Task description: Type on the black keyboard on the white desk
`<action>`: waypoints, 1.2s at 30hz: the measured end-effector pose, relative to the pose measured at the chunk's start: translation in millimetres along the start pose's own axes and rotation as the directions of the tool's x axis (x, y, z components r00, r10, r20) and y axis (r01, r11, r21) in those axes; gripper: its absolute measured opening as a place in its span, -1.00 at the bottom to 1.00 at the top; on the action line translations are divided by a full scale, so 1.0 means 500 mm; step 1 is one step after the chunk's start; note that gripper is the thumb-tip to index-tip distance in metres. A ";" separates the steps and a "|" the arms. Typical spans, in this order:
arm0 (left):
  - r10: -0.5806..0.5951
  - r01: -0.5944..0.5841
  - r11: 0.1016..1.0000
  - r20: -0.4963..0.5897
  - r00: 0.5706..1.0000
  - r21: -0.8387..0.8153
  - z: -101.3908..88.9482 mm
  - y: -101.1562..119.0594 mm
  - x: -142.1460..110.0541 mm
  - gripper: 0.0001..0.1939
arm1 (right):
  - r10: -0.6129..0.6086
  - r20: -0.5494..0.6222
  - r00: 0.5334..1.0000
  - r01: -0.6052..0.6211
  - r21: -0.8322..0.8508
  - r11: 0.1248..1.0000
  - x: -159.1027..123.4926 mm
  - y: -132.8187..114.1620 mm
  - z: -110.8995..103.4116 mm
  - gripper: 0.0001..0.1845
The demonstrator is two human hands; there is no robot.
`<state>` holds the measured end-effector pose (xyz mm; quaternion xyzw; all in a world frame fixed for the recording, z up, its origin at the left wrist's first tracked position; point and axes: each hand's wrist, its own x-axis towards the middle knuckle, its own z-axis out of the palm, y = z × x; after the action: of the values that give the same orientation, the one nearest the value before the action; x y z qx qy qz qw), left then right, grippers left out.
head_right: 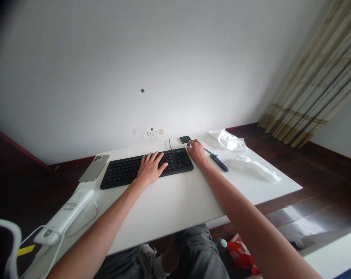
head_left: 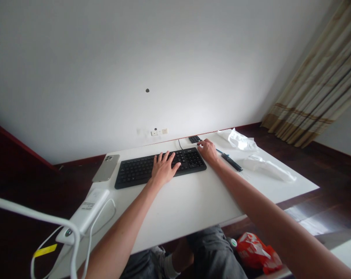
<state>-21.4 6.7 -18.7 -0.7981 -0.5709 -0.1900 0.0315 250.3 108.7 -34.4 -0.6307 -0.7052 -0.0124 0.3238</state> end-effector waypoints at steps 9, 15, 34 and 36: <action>0.000 0.000 1.000 -0.004 1.000 -0.010 -0.001 -0.001 0.000 -0.35 | -0.021 0.016 1.000 0.020 0.058 0.998 -0.004 -0.010 -0.012 -0.80; -0.005 0.005 1.000 -0.002 1.000 -0.011 0.000 -0.001 0.000 -0.35 | -0.063 0.052 0.997 0.056 0.120 0.991 -0.005 -0.003 -0.016 -0.69; -0.010 0.010 1.000 -0.016 1.000 -0.029 0.002 0.000 0.000 -0.37 | 0.089 0.112 0.990 -0.127 0.397 0.909 0.005 0.027 -0.035 -0.67; -0.013 0.013 0.999 -0.015 1.000 -0.030 0.001 0.002 -0.001 -0.37 | 0.057 0.140 0.989 -0.109 0.395 0.912 0.004 0.028 -0.038 -0.68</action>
<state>-20.5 6.4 -19.3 -0.7933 -0.5728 -0.2049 0.0228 271.0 105.3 -23.7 -0.5797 -0.6842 0.1860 0.4016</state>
